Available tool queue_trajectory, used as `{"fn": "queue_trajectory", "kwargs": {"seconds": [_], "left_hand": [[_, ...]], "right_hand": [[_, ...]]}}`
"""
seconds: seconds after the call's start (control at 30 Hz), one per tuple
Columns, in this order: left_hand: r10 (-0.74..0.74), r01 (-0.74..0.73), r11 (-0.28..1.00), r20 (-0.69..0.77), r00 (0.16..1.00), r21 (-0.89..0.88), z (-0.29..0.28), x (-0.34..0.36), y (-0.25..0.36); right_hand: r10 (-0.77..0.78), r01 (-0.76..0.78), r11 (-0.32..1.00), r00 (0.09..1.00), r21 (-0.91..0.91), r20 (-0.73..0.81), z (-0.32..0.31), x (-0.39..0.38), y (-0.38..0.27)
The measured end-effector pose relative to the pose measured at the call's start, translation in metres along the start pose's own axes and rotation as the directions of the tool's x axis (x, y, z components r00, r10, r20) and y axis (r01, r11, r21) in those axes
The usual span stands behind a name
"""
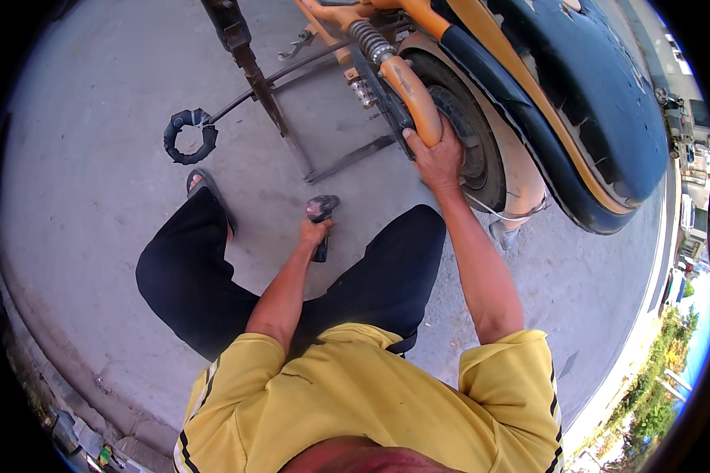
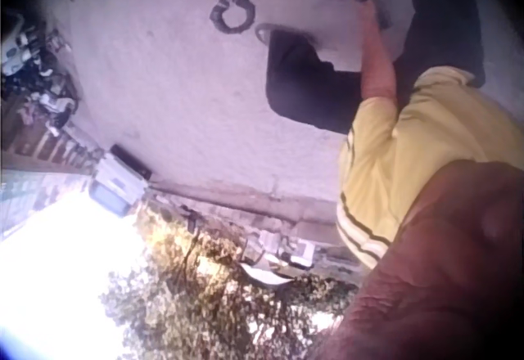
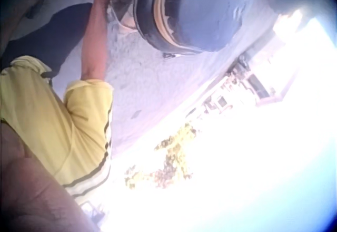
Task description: The person uses a cordless impact driver to remove and install bolts on the rear fender and brake assembly of an orange scooter. They switch between tools, select sockets from a red bucket, and tighten fasteners by hand and with the driver.
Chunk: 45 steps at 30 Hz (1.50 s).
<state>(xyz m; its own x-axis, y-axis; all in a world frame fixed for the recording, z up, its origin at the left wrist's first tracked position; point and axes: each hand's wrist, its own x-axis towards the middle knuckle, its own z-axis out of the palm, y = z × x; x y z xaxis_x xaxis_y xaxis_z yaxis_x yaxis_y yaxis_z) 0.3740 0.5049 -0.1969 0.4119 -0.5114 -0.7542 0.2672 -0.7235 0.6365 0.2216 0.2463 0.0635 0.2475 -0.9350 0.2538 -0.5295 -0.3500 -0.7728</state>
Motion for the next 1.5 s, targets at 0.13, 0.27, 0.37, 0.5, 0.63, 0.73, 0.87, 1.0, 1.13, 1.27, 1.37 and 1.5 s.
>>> {"fn": "queue_trajectory", "kwargs": {"seconds": [0.13,0.27,0.37,0.5,0.63,0.73,0.87,1.0,1.13,1.27,1.37,1.5], "left_hand": [[-0.046,0.047,0.998,0.008,0.999,-0.047,0.008,-0.004,-0.014],[-0.027,0.028,0.995,0.005,1.0,-0.097,0.005,-0.013,-0.014],[0.002,-0.004,0.997,-0.024,1.0,-0.074,-0.001,0.004,-0.02],[-0.151,0.143,0.982,-0.057,0.987,-0.125,-0.009,0.004,-0.003],[-0.184,0.211,0.897,0.107,0.977,-0.389,-0.018,-0.008,-0.002],[-0.101,0.245,0.833,0.3,0.949,-0.496,-0.023,-0.021,0.007],[0.113,0.149,0.811,0.4,0.909,-0.566,-0.03,-0.048,0.052],[0.296,0.063,0.797,0.48,0.826,-0.601,-0.046,-0.061,0.098],[0.345,-0.134,0.865,0.38,0.859,-0.483,-0.046,-0.077,0.142],[0.489,-0.485,0.872,0.156,0.858,-0.066,-0.041,-0.073,0.175],[0.653,-0.687,0.703,0.216,0.726,0.186,-0.023,-0.061,0.173],[0.573,-0.761,0.501,0.501,0.649,0.412,-0.018,-0.076,0.186]], "right_hand": [[0.009,-0.009,1.0,1.0,-0.024,0.0,-0.002,-0.001,-0.001],[-0.033,0.032,0.998,0.999,-0.057,-0.021,-0.005,-0.003,-0.001],[-0.05,0.048,0.996,0.999,-0.073,-0.015,-0.003,0.0,-0.007],[-0.061,0.06,0.996,0.998,-0.061,-0.021,-0.002,-0.001,0.0],[-0.069,0.067,0.993,0.998,-0.093,-0.011,-0.003,-0.004,0.003],[-0.064,0.061,0.991,0.998,-0.119,-0.02,-0.002,-0.005,0.006],[-0.101,0.095,0.988,0.994,-0.118,-0.042,-0.002,-0.006,0.006],[-0.069,0.066,0.994,0.997,-0.084,-0.026,-0.004,-0.007,-0.004],[-0.098,0.091,0.986,0.994,-0.138,-0.042,-0.009,-0.019,-0.002],[-0.219,0.201,0.95,0.975,-0.239,-0.05,-0.004,-0.081,-0.039],[0.122,-0.123,0.991,0.992,0.045,0.031,0.033,-0.144,-0.049],[0.64,-0.593,0.37,0.72,0.715,0.267,0.104,-0.167,-0.014]]}}
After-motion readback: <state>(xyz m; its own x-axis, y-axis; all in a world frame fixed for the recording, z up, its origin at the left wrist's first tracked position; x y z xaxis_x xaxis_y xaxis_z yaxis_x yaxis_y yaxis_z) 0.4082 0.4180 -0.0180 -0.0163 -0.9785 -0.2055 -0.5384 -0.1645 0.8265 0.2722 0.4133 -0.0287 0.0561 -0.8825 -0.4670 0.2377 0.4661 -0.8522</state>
